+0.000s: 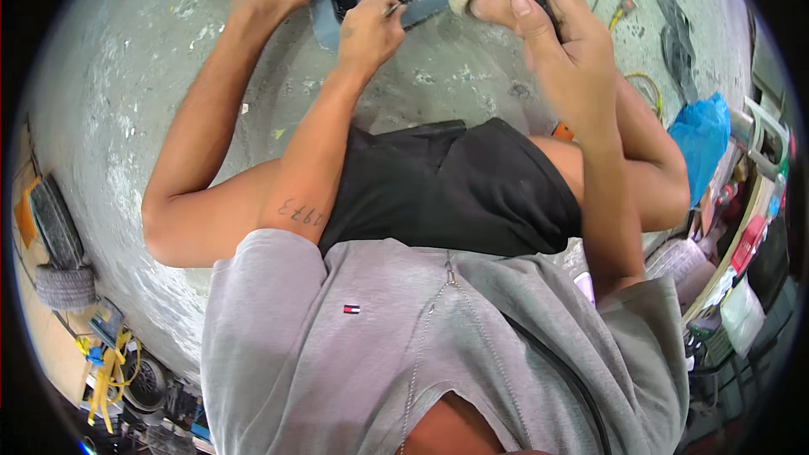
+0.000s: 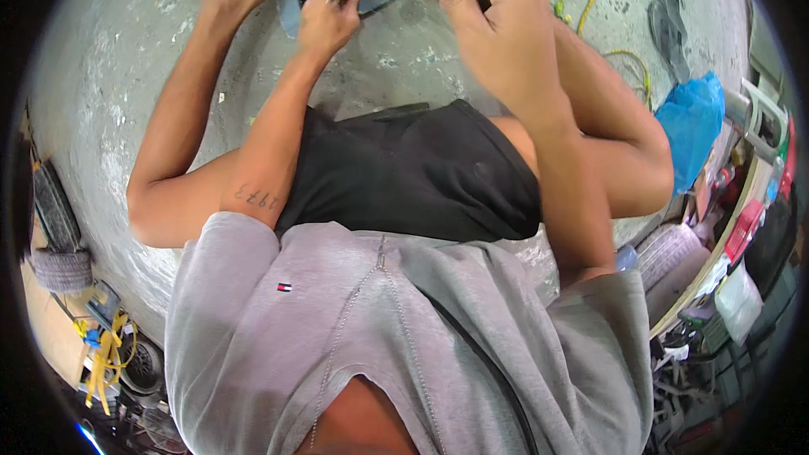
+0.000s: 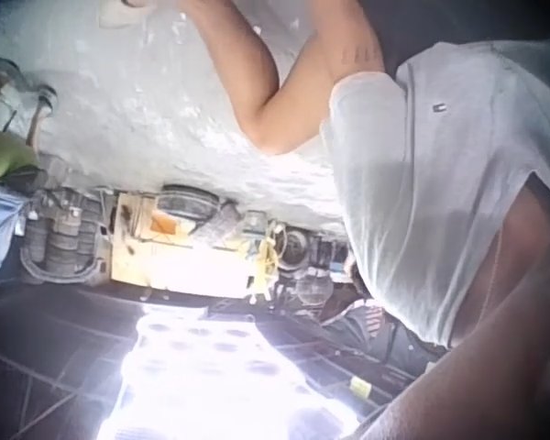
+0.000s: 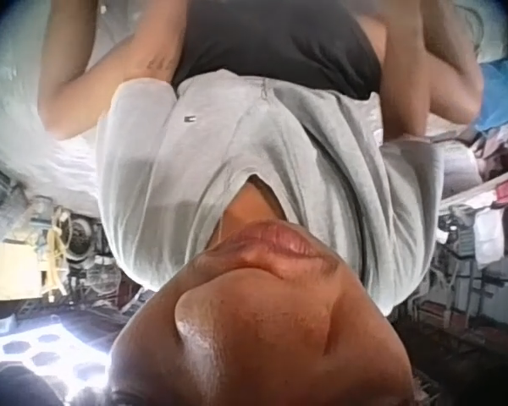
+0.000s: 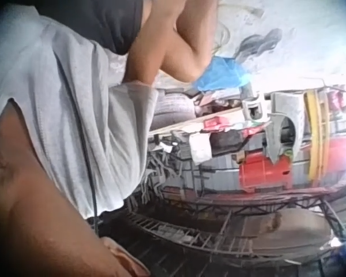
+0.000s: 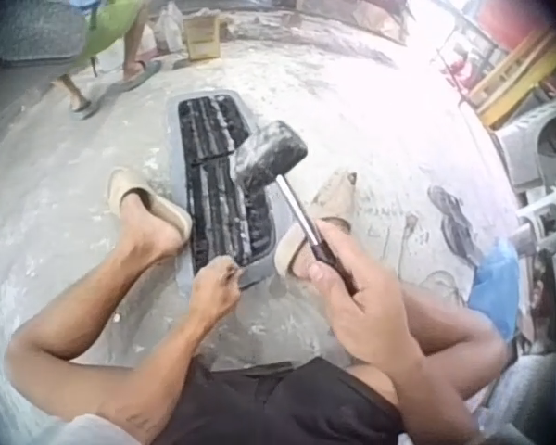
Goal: The person is using a hammer and a chisel to repair or separate plastic components of an auto part, possibly a grill or vent.
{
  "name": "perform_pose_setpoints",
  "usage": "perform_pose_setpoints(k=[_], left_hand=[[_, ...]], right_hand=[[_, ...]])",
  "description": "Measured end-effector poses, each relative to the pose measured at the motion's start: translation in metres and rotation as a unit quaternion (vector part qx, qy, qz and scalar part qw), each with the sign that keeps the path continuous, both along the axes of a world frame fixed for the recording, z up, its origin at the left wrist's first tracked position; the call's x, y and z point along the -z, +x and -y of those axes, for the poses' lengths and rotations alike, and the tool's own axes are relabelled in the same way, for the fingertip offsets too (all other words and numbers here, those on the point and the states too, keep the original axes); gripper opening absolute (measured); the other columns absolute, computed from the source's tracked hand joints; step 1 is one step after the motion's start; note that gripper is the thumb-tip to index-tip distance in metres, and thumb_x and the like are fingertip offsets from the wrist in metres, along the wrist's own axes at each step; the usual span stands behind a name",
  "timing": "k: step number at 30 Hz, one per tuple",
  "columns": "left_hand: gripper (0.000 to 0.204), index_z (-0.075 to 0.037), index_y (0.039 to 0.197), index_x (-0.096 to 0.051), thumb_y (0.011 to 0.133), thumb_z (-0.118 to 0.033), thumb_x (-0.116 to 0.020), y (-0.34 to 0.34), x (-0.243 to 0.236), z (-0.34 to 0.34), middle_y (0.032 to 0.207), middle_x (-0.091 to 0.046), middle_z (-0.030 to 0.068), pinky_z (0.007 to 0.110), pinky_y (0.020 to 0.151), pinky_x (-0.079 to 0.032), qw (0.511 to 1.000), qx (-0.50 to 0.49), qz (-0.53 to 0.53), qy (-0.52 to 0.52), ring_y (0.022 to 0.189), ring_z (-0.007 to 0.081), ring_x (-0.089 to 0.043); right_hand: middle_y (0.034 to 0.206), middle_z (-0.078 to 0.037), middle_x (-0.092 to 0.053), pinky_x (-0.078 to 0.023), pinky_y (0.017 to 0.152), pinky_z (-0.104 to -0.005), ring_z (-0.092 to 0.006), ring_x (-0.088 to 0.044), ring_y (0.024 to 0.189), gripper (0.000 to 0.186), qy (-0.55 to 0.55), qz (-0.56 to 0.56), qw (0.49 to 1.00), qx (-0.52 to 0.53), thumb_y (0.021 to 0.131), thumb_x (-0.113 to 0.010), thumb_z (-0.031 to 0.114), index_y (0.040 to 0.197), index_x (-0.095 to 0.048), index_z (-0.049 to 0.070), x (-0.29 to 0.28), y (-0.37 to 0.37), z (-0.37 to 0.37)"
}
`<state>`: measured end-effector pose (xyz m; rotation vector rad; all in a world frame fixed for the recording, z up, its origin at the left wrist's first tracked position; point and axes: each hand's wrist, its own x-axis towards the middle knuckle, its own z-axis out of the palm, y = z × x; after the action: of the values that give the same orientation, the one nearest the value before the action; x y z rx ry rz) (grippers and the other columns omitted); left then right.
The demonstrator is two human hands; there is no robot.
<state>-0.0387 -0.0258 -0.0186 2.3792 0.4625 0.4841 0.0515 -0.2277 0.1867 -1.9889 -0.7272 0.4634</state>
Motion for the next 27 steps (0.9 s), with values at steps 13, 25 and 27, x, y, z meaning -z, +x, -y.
perform_pose_setpoints(k=[13,25,27], left_hand=[[0.018,-0.005,0.095,-0.071,0.096,-0.022,-0.067,0.003,-0.010,0.001,0.081,-0.076,0.0108,0.036,0.073,-0.056,0.991,-0.070,-0.025,-0.111,0.078,0.0263,-0.075],[0.016,-0.005,0.091,-0.067,0.095,-0.021,-0.063,0.016,-0.020,0.014,0.083,-0.073,0.0173,0.046,0.071,-0.055,0.987,-0.018,-0.103,0.119,0.076,0.0379,-0.071],[0.014,-0.005,0.090,-0.065,0.093,-0.018,-0.063,0.019,-0.023,0.016,0.082,-0.073,0.0181,0.046,0.070,-0.055,0.981,-0.005,-0.115,0.157,0.075,0.0377,-0.071]], right_hand=[[0.079,0.000,-0.058,-0.037,0.045,-0.0193,-0.0034,-0.050,0.053,0.043,0.088,-0.160,0.968,0.174,0.104,-0.060,0.015,0.144,-0.054,0.001,0.040,-0.036,0.029],[0.074,0.002,-0.057,-0.041,0.052,-0.0204,-0.0031,-0.051,0.058,0.044,0.103,-0.071,0.981,0.145,0.100,-0.065,0.010,0.143,-0.056,0.001,0.040,-0.044,0.030],[0.076,0.002,-0.059,-0.043,0.054,-0.0205,-0.0035,-0.052,0.059,0.044,0.104,-0.016,0.985,0.139,0.100,-0.065,0.008,0.142,-0.057,0.001,0.032,-0.049,0.031]])
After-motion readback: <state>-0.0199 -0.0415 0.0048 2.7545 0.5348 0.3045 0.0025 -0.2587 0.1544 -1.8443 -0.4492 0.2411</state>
